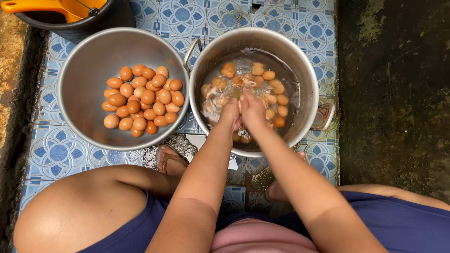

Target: The person washes eggs in a pot of water using a green scrubbing tool and transfers them into a dry metal bowl. The person sits on the floor and handles the eggs one by one, scrubbing them before placing them in the adjacent bowl.

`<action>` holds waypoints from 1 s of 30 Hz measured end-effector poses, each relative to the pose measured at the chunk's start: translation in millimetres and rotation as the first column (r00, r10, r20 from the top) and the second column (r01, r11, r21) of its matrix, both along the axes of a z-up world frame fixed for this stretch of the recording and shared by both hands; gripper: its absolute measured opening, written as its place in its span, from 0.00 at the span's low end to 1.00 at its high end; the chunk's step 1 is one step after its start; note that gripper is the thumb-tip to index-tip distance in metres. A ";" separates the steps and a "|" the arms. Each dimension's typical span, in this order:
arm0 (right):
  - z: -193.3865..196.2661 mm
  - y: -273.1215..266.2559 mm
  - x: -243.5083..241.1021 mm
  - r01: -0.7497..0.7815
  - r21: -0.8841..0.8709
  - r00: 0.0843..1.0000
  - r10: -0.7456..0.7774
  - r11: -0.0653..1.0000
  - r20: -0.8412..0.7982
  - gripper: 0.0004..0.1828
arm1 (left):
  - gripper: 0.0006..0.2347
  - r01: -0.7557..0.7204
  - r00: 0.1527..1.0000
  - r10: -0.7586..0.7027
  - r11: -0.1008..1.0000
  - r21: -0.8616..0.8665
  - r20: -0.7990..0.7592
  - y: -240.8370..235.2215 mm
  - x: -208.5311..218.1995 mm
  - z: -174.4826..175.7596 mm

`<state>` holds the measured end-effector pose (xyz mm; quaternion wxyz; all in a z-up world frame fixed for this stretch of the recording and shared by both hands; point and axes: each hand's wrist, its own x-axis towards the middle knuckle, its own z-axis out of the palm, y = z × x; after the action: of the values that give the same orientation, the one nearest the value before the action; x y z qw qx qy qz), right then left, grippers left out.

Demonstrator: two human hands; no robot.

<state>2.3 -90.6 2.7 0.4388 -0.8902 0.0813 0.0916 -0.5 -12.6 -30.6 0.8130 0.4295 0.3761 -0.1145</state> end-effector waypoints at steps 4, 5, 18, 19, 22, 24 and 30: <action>-22.9 -29.9 -18.0 -0.133 0.005 0.957 0.127 0.991 0.262 0.13 | 0.14 -0.016 1.000 0.017 0.999 0.041 -0.019 4.9 1.7 -17.3; -36.6 -40.1 -15.4 -0.093 -0.042 0.958 0.101 0.995 0.269 0.11 | 0.15 -0.031 0.998 0.037 0.994 0.101 -0.054 6.7 3.3 -26.8; -14.2 -28.4 -0.8 0.301 0.555 0.943 -0.328 0.776 -0.052 0.28 | 0.12 -0.036 0.998 0.031 0.993 -0.109 -0.055 -2.5 18.5 -41.7; -8.2 -20.8 -7.8 0.212 0.501 0.966 -0.257 0.839 0.020 0.25 | 0.12 -0.051 0.999 0.050 0.982 -0.183 -0.014 -7.3 24.2 -52.0; 10.7 5.6 -24.7 -0.024 0.329 0.982 -0.040 0.944 0.185 0.19 | 0.13 -0.072 0.996 0.081 0.969 -0.235 0.028 -8.5 34.7 -58.8; -10.8 7.0 -9.2 -0.160 0.203 0.963 0.107 0.966 0.247 0.18 | 0.13 -0.085 0.996 0.090 0.973 -0.213 0.014 -6.3 26.8 -57.5; -50.6 -10.2 18.4 0.028 0.340 0.999 -0.020 0.940 -0.028 0.12 | 0.14 -0.110 0.994 0.110 0.990 -0.087 -0.005 -2.6 28.5 -34.7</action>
<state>20.7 -100.8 -47.9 0.5860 -0.7988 0.0804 0.1096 28.0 -15.3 -65.3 0.8359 0.3723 0.3941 -0.0859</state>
